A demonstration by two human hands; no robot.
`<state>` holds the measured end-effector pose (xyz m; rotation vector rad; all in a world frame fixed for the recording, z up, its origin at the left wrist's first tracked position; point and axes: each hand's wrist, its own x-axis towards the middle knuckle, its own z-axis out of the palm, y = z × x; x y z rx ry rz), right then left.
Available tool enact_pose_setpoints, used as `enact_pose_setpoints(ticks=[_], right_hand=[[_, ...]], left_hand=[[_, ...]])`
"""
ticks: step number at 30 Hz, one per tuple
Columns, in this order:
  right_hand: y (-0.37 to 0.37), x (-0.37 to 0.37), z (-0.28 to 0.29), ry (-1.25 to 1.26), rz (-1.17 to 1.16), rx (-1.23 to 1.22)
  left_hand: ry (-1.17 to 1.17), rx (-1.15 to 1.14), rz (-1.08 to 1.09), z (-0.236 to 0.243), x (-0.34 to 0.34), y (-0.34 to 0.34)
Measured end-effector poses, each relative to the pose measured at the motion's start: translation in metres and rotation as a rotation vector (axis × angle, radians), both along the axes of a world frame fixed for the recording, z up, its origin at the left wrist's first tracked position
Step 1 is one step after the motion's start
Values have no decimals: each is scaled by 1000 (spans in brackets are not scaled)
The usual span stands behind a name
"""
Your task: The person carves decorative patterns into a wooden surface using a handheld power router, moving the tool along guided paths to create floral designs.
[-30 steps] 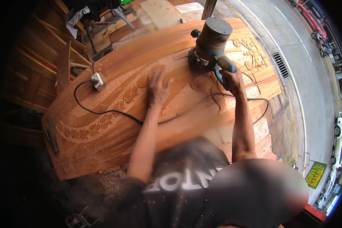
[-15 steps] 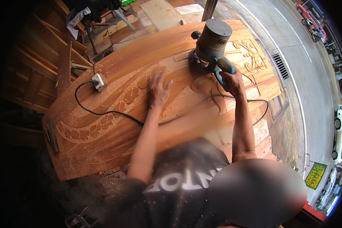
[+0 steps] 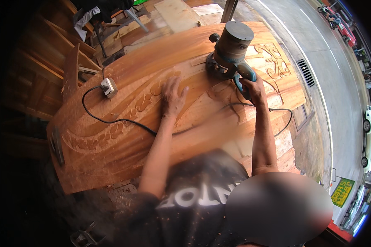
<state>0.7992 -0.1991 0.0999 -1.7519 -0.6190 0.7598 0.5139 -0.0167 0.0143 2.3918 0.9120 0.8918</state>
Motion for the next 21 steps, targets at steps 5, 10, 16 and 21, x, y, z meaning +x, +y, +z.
enact_pose_setpoints(ticks=[5,10,16,21], right_hand=[[5,-2,-5,-113,-4,68],[6,-6,-6,58,-71,69],[3,-5,-12,62,-100,33],[6,-7,-12,107,-129,91]], left_hand=[[-26,-3,16,3,0,2],[-59,-83,-8,5,-1,2],[-51,-148,6,8,-7,3],[-24,-239,-18,11,-5,9]])
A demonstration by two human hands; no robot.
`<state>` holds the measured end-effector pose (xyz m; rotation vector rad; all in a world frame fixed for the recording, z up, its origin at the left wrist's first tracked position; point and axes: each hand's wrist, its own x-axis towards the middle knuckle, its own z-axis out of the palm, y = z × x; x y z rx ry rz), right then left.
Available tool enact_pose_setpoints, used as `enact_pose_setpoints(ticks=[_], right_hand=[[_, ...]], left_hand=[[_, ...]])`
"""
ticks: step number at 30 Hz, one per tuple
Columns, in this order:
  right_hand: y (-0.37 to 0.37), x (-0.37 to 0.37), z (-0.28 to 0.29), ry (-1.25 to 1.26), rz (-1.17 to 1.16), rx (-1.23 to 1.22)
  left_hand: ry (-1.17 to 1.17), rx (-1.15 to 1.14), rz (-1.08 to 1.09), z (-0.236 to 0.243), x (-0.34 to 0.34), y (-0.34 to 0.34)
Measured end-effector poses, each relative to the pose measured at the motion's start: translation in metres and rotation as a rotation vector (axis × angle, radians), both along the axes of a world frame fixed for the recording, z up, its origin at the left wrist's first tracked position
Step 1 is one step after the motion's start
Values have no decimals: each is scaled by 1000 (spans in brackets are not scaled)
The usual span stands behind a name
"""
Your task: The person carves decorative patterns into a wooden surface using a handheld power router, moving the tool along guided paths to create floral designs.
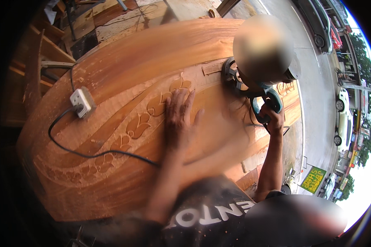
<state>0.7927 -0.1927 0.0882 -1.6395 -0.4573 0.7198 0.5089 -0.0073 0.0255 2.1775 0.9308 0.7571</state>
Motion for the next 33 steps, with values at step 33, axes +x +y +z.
enact_pose_setpoints(ticks=[33], right_hand=[[-14,6,-16,-196,-95,-72]], left_hand=[[172,-1,-36,8,4,10]])
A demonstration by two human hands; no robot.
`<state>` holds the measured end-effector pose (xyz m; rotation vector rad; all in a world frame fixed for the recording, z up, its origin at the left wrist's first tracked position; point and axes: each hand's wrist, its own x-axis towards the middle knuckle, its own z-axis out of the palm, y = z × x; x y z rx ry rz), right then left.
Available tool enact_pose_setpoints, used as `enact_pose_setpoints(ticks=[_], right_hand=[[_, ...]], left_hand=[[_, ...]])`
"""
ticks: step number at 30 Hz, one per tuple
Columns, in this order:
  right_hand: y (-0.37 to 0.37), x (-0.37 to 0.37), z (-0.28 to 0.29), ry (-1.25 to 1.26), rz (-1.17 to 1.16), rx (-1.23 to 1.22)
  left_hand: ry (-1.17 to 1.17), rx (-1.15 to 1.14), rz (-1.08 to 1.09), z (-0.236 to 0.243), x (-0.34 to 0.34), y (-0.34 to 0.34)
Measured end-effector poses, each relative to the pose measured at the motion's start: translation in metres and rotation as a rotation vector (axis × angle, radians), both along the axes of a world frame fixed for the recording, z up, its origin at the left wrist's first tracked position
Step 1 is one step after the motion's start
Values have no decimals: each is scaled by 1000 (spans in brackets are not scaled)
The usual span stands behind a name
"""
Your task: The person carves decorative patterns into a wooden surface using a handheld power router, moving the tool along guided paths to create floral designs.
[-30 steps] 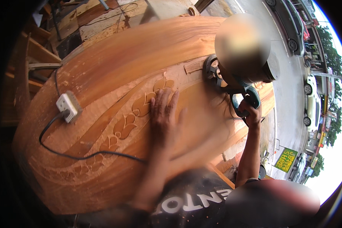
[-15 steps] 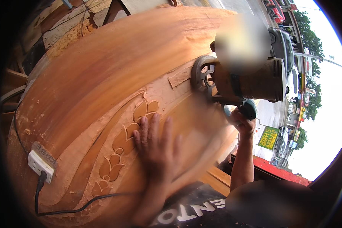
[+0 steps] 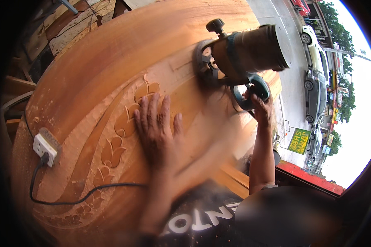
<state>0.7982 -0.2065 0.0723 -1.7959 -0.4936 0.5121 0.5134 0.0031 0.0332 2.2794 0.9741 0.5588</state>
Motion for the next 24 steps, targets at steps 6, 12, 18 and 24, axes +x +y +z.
enact_pose_setpoints(ticks=[6,12,18,24], right_hand=[[-2,-16,20,-77,34,-16],[-38,-44,25,-338,-97,189],[-106,-116,26,-321,-69,262],[-188,-219,-22,-234,123,65]], left_hand=[[-45,101,4,-9,2,-11],[69,249,-47,-23,-5,-17],[237,413,-34,-36,-7,-32],[44,122,-34,-4,-72,-66]])
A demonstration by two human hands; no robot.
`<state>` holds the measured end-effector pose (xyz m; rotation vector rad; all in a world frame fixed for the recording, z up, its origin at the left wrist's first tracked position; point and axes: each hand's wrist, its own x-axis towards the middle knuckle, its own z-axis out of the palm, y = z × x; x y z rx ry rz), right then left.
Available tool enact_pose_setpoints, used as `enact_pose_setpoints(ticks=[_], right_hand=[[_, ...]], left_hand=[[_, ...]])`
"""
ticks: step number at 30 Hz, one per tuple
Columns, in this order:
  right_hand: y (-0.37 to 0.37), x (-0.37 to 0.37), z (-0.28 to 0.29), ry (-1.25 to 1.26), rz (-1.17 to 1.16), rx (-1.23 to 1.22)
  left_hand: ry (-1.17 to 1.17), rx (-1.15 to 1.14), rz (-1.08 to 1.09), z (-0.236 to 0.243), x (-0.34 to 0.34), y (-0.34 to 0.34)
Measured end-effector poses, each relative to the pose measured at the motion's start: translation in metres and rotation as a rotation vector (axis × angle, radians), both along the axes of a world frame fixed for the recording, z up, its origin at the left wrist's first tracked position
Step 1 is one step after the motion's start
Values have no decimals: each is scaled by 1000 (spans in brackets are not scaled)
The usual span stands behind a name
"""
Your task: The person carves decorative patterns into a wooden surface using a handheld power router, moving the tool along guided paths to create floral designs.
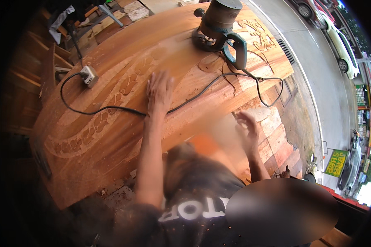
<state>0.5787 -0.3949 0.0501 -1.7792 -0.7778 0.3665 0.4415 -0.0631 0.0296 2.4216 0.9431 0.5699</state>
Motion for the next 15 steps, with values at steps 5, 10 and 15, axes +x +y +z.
enact_pose_setpoints(ticks=[5,10,15], right_hand=[[-63,-51,-9,31,25,-41],[-80,-71,-23,162,61,-26],[-41,-75,-16,48,216,-16]], left_hand=[[-192,246,219,14,-111,-71],[-62,217,473,-8,-224,-88],[92,136,632,-13,-226,-86]])
